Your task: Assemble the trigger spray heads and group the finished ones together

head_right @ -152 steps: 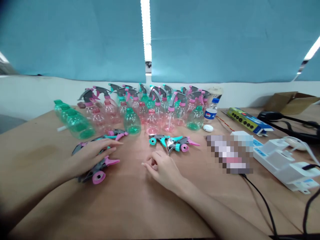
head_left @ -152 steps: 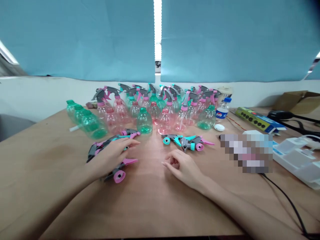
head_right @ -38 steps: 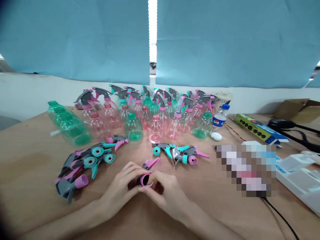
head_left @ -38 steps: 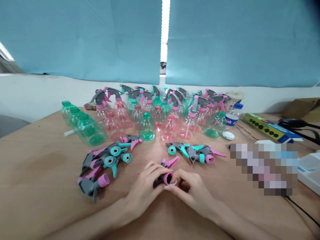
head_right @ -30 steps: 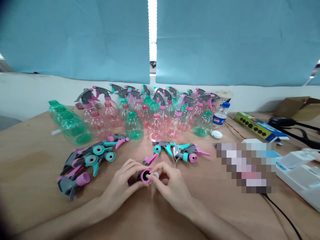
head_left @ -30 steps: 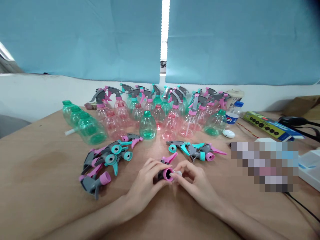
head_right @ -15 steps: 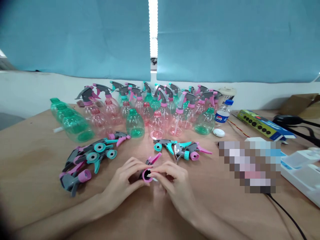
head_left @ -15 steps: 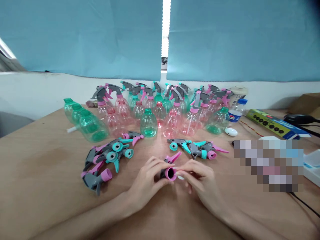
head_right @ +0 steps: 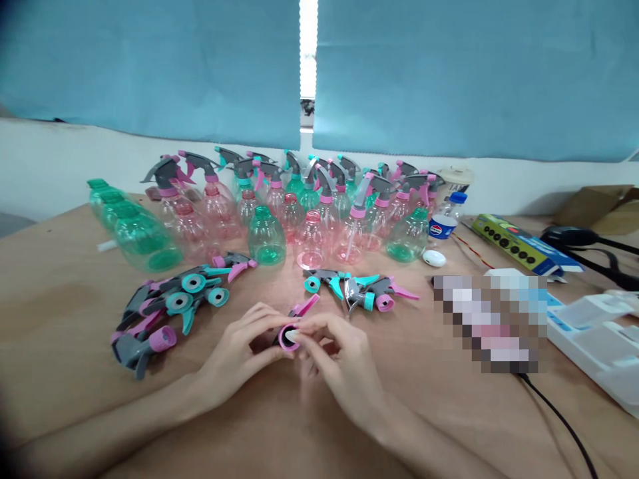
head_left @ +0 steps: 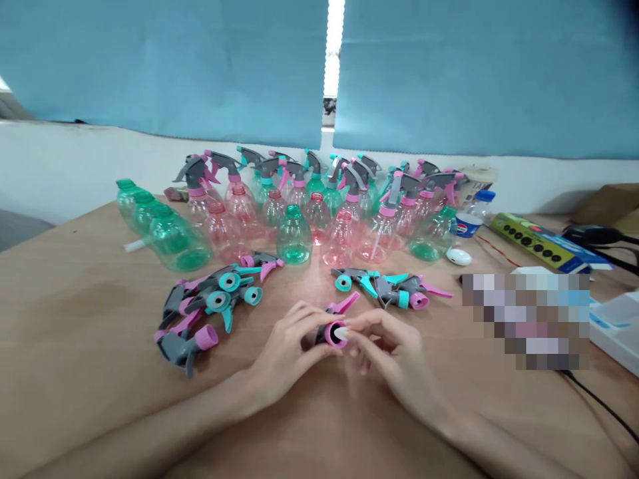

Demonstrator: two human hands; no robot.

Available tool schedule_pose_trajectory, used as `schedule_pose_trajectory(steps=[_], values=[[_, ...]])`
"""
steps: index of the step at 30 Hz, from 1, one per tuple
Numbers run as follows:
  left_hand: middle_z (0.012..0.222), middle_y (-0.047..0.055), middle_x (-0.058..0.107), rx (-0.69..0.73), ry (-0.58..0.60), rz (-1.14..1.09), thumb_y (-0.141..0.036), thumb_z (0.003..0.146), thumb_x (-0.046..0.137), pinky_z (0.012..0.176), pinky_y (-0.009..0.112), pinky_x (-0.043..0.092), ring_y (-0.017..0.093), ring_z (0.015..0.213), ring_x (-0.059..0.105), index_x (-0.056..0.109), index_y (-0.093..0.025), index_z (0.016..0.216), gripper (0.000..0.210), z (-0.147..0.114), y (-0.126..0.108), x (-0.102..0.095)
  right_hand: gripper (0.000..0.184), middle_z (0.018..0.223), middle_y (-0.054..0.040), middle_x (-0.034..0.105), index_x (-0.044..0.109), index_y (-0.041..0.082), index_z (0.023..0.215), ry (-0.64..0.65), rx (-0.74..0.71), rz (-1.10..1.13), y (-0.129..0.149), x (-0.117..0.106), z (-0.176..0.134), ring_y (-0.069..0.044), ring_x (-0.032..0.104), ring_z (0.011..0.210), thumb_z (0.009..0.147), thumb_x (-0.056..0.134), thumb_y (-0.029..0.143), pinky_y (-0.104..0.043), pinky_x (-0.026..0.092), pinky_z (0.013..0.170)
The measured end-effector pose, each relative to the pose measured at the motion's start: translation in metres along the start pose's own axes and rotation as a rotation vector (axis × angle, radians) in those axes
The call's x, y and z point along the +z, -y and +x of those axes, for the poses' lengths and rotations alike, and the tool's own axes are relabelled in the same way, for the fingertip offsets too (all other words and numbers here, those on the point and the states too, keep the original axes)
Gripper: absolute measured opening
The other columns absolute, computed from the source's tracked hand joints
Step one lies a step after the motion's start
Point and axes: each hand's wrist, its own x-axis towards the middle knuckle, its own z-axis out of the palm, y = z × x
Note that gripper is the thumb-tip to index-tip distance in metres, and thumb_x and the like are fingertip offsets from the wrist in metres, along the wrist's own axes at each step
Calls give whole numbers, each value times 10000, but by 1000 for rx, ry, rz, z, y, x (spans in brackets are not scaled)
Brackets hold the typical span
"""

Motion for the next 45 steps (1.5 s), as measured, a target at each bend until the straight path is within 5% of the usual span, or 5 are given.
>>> schedule_pose_trajectory(steps=[3,8,23,45], values=[[948,29,669,8,-1,16,-307,804,684,825,340,475,197,916,555,653,-223,1050,261,0,0,0,123,747,-14,666,699,206,809,-19,-85,-168,-4,-2,3,-119,604,606,852,616,287,-223,493,500],[930,13,661,23,3,21,-288,798,695,800,310,477,182,901,550,648,-231,1075,286,0,2,2,109,812,-38,612,727,230,864,-83,-286,-332,-6,-3,5,-144,579,724,851,619,235,-225,466,505],[982,46,643,78,-46,113,-274,879,595,820,359,493,201,947,534,604,-234,1147,271,-2,4,2,109,813,-34,591,653,194,895,-33,-306,-485,-5,-4,6,-153,577,739,846,556,194,-277,487,652],[977,60,632,131,-23,208,-261,906,548,823,368,486,211,938,519,593,-217,1150,252,-2,2,4,103,560,41,559,646,209,883,10,-231,-626,-4,0,6,-101,474,467,813,570,216,-219,369,489]])
